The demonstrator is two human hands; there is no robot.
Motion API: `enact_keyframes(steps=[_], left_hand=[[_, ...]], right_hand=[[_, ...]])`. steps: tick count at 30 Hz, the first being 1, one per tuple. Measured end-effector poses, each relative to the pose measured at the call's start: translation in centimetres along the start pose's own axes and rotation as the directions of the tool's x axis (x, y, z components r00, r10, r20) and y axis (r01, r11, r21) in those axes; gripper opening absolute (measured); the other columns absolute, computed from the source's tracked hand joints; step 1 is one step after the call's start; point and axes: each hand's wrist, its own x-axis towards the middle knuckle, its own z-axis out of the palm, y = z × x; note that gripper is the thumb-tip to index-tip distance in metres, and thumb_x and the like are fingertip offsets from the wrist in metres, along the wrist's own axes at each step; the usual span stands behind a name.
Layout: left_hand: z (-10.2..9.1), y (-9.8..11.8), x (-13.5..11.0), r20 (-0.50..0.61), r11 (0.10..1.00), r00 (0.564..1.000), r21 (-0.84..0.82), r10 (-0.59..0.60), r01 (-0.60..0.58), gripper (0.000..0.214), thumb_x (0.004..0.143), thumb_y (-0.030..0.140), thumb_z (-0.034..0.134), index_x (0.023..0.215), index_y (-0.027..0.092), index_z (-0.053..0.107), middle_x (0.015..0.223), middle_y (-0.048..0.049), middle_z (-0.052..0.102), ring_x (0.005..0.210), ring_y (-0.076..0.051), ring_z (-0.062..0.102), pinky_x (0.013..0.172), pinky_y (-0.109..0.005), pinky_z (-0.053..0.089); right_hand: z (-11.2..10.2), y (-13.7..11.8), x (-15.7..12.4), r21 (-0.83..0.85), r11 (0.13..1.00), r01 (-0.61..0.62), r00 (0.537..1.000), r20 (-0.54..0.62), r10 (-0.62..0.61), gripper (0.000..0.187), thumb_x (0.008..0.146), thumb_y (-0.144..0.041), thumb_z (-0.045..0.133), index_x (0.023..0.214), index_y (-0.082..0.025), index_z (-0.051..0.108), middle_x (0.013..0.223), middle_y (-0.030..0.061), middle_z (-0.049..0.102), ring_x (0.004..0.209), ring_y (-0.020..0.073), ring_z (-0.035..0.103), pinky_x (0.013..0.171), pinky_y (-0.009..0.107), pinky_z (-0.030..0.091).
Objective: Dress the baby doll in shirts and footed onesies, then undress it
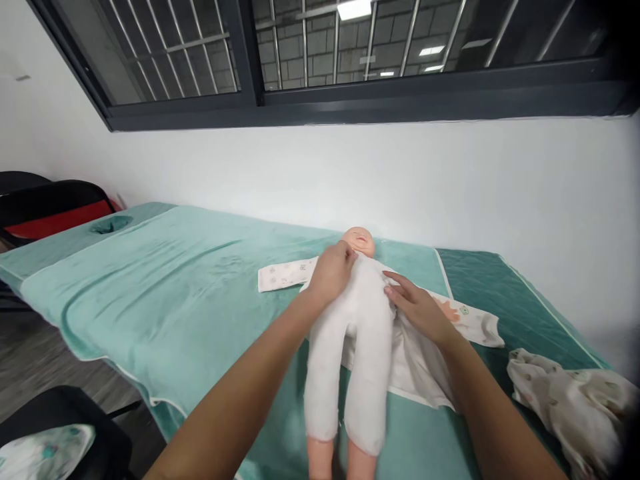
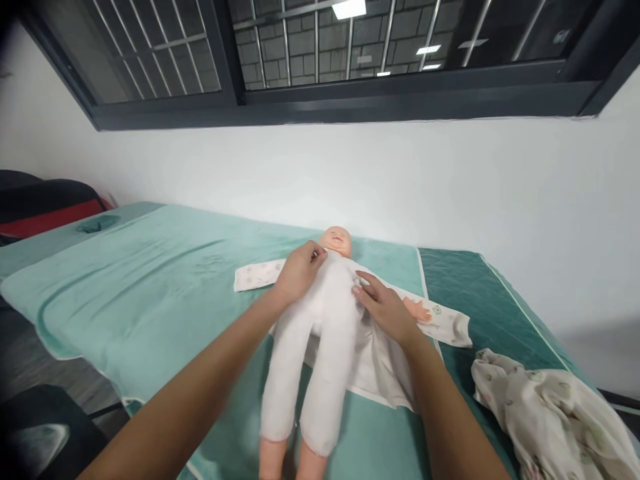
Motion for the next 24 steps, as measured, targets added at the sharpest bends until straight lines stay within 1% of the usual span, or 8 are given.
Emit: enact_keyframes(steps=[5, 8, 10, 12, 14, 16, 20, 24], left_hand=[[0.0, 3.0, -3.7, 0.194, 0.82, 0.909, 0.392, 0.368, -0.416, 0.014, 0.092, 0.017, 0.048, 0.088, 0.017, 0.062, 0.106, -0.0114, 0.067, 0.101, -0.028, 0.058, 0.081, -0.041, 0.046], [-0.7, 3.9, -7.6, 0.221, 0.74, 0.845, 0.408, 0.488, -0.534, 0.022, 0.093, 0.012, 0.043, 0.104, 0.018, 0.061, 0.131, -0.0106, 0.059, 0.116, -0.026, 0.054, 0.091, -0.042, 0.046], [-1.2, 3.4, -10.1, 0.161, 0.775, 0.845, 0.341, 0.509, -0.532, 0.025, 0.094, 0.013, 0.042, 0.109, 0.021, 0.06, 0.132, -0.009, 0.059, 0.12, -0.024, 0.053, 0.096, -0.042, 0.045], [-1.7, 2.0, -12.1, -0.003, 0.876, 0.91, 0.272, 0.414, -0.398, 0.026, 0.094, 0.016, 0.045, 0.114, 0.024, 0.059, 0.133, -0.0082, 0.059, 0.121, -0.023, 0.053, 0.101, -0.043, 0.043], [-2.0, -0.1, -13.3, -0.211, 0.974, 0.961, 0.178, 0.18, -0.143, 0.028, 0.093, 0.024, 0.051, 0.12, 0.025, 0.056, 0.134, -0.0091, 0.057, 0.125, -0.024, 0.051, 0.105, -0.046, 0.041], [-2.1, -2.2, -13.7, -0.283, 0.994, 0.953, -0.006, -0.11, 0.113, 0.042, 0.089, 0.036, 0.059, 0.129, 0.025, 0.052, 0.139, -0.0104, 0.053, 0.13, -0.027, 0.047, 0.107, -0.047, 0.041], [-2.2, -4.7, -12.6, -0.046, 0.818, 0.887, -0.41, -0.46, 0.403, 0.045, 0.089, 0.049, 0.057, 0.125, 0.022, 0.057, 0.124, -0.0112, 0.064, 0.113, -0.026, 0.061, 0.094, -0.04, 0.049], [-2.5, -5.0, -11.1, 0.065, 0.68, 0.843, -0.56, -0.534, 0.474, 0.039, 0.088, 0.047, 0.056, 0.114, 0.018, 0.065, 0.104, -0.0084, 0.071, 0.096, -0.022, 0.064, 0.085, -0.034, 0.05]], right_hand=[[0.3, 0.6, 0.1, -0.009, 1.0, 0.0, 1.0, -0.025, 0.0, 0.054, 0.09, -0.058, 0.05, 0.134, -0.027, 0.053, 0.109, 0.0042, 0.073, 0.1, 0.0246, 0.066, 0.091, 0.038, 0.05], [0.4, 0.7, 0.0, -0.012, 1.0, 0.024, 1.0, -0.021, -0.024, 0.053, 0.091, -0.057, 0.048, 0.135, -0.027, 0.052, 0.11, 0.004, 0.072, 0.1, 0.0236, 0.066, 0.092, 0.038, 0.049], [0.5, 0.7, -0.1, -0.009, 1.0, 0.017, 1.0, -0.025, -0.017, 0.053, 0.091, -0.057, 0.049, 0.134, -0.027, 0.053, 0.109, 0.0043, 0.073, 0.098, 0.0232, 0.066, 0.091, 0.037, 0.05], [0.5, 0.6, -0.1, -0.008, 1.0, 0.004, 0.999, -0.035, -0.005, 0.053, 0.091, -0.058, 0.049, 0.134, -0.026, 0.053, 0.108, 0.0047, 0.073, 0.096, 0.0229, 0.066, 0.088, 0.036, 0.051], [0.5, 0.6, -0.1, -0.021, 1.0, 0.006, 0.999, -0.047, -0.007, 0.054, 0.09, -0.058, 0.049, 0.133, -0.025, 0.054, 0.107, 0.0055, 0.073, 0.097, 0.0231, 0.066, 0.088, 0.036, 0.05], [0.5, 0.6, -0.2, -0.04, 0.999, 0.017, 0.998, -0.053, -0.019, 0.055, 0.09, -0.058, 0.048, 0.133, -0.025, 0.054, 0.107, 0.0059, 0.072, 0.098, 0.0234, 0.066, 0.09, 0.036, 0.05], [0.6, 0.6, -0.2, -0.059, 0.998, 0.01, 0.999, -0.053, -0.013, 0.054, 0.092, -0.057, 0.047, 0.134, -0.025, 0.053, 0.11, 0.0053, 0.072, 0.1, 0.0224, 0.065, 0.089, 0.033, 0.05], [0.6, 0.6, -0.2, -0.049, 0.999, 0.004, 0.999, -0.051, -0.007, 0.053, 0.092, -0.055, 0.047, 0.135, -0.025, 0.052, 0.116, 0.0049, 0.071, 0.105, 0.0215, 0.064, 0.091, 0.031, 0.049]])
